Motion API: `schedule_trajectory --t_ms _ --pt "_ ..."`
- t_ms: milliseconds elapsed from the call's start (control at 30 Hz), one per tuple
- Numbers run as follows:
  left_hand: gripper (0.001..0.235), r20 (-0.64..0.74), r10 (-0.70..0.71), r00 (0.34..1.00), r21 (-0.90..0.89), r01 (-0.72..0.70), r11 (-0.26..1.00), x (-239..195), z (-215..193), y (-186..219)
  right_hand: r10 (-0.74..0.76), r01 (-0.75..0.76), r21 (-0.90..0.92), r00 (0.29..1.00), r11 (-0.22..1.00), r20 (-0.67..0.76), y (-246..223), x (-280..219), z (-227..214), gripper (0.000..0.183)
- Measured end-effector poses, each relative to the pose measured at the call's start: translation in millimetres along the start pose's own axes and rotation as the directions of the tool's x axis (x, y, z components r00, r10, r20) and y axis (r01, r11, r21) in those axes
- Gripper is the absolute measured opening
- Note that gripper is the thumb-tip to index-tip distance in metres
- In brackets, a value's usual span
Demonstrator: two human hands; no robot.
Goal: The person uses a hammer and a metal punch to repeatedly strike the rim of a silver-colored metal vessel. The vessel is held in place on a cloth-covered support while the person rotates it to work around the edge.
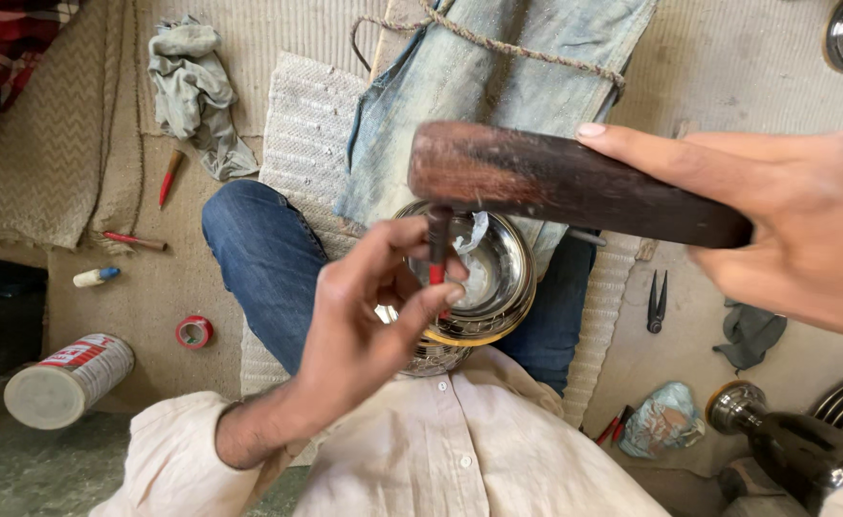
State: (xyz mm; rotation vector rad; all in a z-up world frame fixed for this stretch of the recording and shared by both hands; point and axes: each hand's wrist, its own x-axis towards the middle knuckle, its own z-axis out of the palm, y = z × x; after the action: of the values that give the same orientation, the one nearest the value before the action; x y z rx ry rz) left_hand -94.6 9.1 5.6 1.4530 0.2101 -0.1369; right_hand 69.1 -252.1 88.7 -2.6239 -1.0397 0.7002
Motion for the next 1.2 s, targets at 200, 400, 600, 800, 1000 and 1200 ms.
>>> schedule_trajectory --t_ms 200,400,600,800,1000,1200 --pt "0.040 -0.286 0.226 0.931 -0.227 -0.295 0.928 36 -23 -43 0.214 -0.097 0.733 0.974 0.673 -0.067 -12 -55 108 0.050" --pt "0.040 -0.129 0.356 0.926 -0.227 -0.377 0.898 64 -13 -83 0.241 0.089 0.996 0.967 -0.025 -0.080 -51 -109 244 0.066" --pt "0.036 -0.003 0.373 0.928 -0.300 -0.356 0.885 69 -10 -91 0.219 -0.215 0.966 0.959 0.144 0.181 -57 -120 281 0.089" --pt "0.037 -0.038 0.467 0.884 -0.063 -0.468 0.881 67 -12 -99 0.210 -0.223 0.928 0.964 0.299 0.165 -56 -114 271 0.082" --pt "0.026 -0.264 0.562 0.784 0.003 -0.582 0.813 81 -14 -115 0.224 0.314 0.926 0.937 -0.209 -0.267 -62 -101 259 0.081" --pt "0.026 0.107 0.411 0.905 -0.243 -0.377 0.894 79 -11 -105 0.228 0.260 0.951 0.949 -0.170 -0.218 -67 -83 260 0.080"
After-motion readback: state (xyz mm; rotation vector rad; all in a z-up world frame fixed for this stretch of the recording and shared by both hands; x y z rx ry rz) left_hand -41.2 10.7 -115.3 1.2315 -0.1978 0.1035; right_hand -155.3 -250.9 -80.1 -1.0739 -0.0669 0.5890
